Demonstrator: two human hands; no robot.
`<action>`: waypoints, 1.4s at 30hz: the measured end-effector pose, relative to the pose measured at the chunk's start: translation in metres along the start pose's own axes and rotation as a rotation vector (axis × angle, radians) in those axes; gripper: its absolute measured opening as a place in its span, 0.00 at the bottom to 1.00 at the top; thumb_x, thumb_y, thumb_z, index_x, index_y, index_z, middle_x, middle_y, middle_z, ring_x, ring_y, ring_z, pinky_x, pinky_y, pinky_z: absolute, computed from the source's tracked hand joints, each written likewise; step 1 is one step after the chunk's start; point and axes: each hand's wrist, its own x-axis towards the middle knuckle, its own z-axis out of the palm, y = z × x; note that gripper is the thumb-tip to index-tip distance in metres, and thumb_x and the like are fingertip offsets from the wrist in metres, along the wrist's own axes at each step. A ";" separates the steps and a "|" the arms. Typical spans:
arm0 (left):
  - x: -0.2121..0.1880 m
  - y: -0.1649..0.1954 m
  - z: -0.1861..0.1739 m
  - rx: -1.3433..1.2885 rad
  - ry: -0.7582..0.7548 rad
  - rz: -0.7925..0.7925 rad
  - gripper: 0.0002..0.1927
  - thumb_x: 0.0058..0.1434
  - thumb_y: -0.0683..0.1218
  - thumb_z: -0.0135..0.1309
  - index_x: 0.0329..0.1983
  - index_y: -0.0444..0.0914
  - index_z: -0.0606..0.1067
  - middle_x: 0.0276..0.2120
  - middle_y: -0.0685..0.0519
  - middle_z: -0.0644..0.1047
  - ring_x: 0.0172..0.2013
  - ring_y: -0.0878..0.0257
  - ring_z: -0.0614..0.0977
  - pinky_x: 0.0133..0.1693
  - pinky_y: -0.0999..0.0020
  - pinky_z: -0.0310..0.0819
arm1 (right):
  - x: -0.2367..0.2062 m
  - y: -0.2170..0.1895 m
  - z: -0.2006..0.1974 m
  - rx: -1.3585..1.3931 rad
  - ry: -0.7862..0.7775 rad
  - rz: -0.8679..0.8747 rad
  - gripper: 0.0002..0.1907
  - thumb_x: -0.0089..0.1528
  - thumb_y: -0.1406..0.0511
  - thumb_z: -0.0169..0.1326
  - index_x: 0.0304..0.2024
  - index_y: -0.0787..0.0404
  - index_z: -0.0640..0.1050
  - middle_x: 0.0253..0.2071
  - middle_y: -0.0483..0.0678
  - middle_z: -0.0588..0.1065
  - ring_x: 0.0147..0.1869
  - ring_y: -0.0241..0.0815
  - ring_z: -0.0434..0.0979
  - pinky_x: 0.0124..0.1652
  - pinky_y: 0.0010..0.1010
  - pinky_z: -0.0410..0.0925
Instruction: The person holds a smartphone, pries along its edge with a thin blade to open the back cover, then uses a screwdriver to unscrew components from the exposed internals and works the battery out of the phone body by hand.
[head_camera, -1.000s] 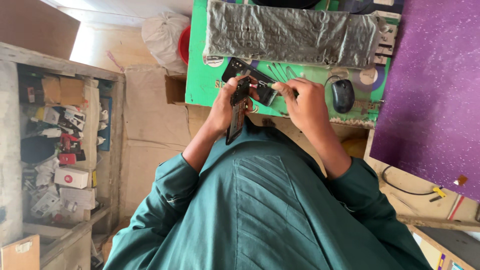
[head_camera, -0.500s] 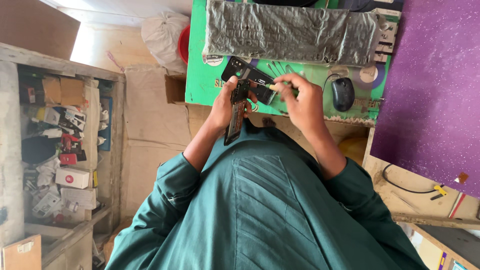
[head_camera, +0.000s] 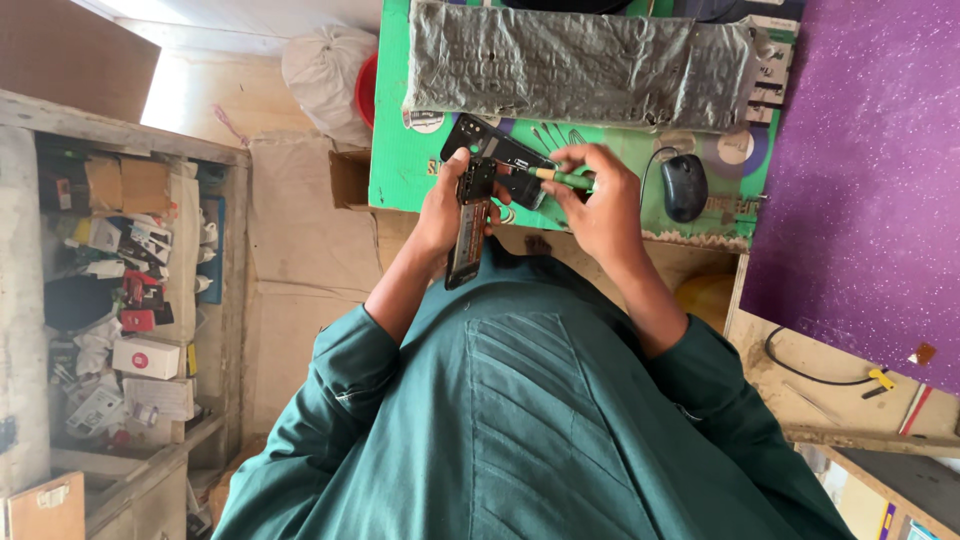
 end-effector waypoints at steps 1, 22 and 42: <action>0.000 0.000 0.000 0.003 -0.001 0.007 0.36 0.70 0.69 0.30 0.53 0.37 0.77 0.33 0.51 0.79 0.28 0.65 0.78 0.31 0.67 0.72 | 0.001 -0.001 -0.001 0.004 -0.003 0.014 0.18 0.61 0.65 0.69 0.50 0.64 0.78 0.36 0.50 0.79 0.40 0.38 0.79 0.40 0.32 0.71; 0.007 0.005 0.003 -0.020 0.018 -0.049 0.36 0.70 0.69 0.31 0.52 0.37 0.76 0.32 0.51 0.79 0.28 0.63 0.78 0.31 0.67 0.72 | 0.008 -0.001 -0.001 0.078 -0.005 0.125 0.12 0.64 0.64 0.64 0.46 0.64 0.80 0.36 0.49 0.79 0.29 0.33 0.74 0.32 0.30 0.68; 0.029 0.022 0.008 0.113 0.128 -0.054 0.39 0.67 0.71 0.33 0.53 0.36 0.75 0.36 0.47 0.83 0.32 0.59 0.83 0.31 0.63 0.72 | 0.011 0.008 -0.004 -0.005 -0.035 0.155 0.12 0.57 0.68 0.68 0.42 0.64 0.82 0.38 0.51 0.80 0.41 0.43 0.81 0.44 0.32 0.71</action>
